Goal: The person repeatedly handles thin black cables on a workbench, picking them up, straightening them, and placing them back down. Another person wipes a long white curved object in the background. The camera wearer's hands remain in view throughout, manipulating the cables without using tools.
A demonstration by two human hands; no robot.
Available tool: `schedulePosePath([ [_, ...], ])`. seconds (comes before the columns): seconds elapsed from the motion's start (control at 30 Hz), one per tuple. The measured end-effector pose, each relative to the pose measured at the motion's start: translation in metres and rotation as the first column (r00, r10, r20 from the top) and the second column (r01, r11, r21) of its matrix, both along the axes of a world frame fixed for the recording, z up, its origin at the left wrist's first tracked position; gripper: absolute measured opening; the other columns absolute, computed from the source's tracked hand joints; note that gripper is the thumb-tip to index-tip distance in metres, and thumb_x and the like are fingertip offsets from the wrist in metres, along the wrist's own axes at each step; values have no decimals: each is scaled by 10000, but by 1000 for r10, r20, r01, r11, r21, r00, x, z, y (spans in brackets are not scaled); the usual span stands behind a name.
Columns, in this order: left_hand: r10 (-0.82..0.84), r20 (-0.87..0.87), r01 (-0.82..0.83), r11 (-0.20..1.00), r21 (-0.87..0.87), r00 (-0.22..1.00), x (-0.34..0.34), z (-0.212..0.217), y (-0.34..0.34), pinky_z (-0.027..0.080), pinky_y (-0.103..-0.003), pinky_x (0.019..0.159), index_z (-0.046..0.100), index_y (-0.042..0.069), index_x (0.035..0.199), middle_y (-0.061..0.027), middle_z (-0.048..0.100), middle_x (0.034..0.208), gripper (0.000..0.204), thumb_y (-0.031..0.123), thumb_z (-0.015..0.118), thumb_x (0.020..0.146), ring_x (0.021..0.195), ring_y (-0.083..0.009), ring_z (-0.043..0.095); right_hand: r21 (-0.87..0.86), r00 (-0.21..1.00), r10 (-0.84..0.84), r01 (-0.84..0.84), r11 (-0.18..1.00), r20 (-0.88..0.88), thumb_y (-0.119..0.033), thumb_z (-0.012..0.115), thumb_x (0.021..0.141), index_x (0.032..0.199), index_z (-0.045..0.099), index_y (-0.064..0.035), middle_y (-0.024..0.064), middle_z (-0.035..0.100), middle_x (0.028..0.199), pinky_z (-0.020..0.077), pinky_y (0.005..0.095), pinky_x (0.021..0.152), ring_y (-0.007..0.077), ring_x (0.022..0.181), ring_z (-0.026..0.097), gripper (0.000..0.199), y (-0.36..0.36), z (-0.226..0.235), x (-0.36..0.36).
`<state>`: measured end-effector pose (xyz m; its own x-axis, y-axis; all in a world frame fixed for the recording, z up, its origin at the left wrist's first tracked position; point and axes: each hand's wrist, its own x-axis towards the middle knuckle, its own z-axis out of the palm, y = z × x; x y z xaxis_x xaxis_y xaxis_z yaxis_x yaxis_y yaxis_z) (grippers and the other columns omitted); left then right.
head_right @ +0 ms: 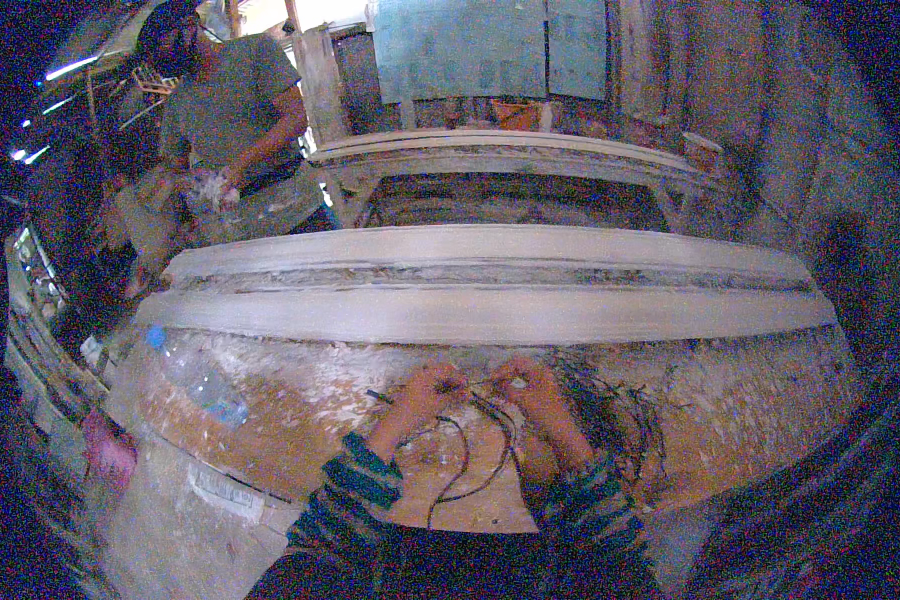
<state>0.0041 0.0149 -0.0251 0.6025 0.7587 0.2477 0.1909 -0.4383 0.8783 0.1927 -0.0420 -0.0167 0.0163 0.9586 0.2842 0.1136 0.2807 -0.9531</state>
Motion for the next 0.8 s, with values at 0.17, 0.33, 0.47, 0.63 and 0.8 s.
schedulePosePath([
  [0.17, -243, 396, 400, 831, -385, 885, 14, -7, -21, 424, -230, 686, 577, 33, 809, 2, 535, 779, 125, 122, 651, 764, 756, -89, 512, 73, 966, -172, 189, 979, -195, 33, 596, 693, 718, 519, -64, 16, 557, 719, 432, 247, 673, 115, 704, 530, 127, 10, -14, 8],
  [0.33, -300, 271, 373, 885, -278, 915, 17, -4, -24, 425, -233, 726, 566, 25, 791, -4, 528, 809, 99, 98, 632, 776, 784, -98, 512, 39, 923, -373, 378, 925, -89, -33, 621, 740, 842, 591, -43, 5, 564, 750, 418, 214, 645, 80, 703, 509, 107, 12, -16, 10],
  [0.47, -331, 274, 395, 891, -225, 903, 19, 2, -31, 424, -232, 730, 565, 17, 780, -5, 520, 795, 97, 93, 624, 780, 781, -104, 515, 167, 916, -380, 398, 902, -132, -60, 625, 759, 897, 619, -37, -6, 572, 760, 398, 204, 629, 68, 682, 489, 140, 15, -20, 8],
  [0.63, -388, 210, 418, 900, -123, 897, 20, 11, -37, 420, -231, 725, 567, 15, 766, -18, 509, 781, 106, 104, 621, 783, 772, -110, 519, 270, 879, -477, 466, 843, -29, -69, 612, 777, 872, 629, -46, -22, 568, 746, 372, 190, 606, 53, 655, 458, 99, 19, -26, 12],
  [0.8, -394, 276, 446, 880, -160, 877, 19, 10, -38, 428, -242, 718, 566, 23, 749, -11, 519, 774, 129, 132, 626, 783, 777, -109, 521, 232, 875, -483, 472, 851, -8, -89, 614, 784, 870, 628, -51, -43, 543, 725, 351, 188, 583, 42, 640, 431, 96, 19, -25, 14],
])
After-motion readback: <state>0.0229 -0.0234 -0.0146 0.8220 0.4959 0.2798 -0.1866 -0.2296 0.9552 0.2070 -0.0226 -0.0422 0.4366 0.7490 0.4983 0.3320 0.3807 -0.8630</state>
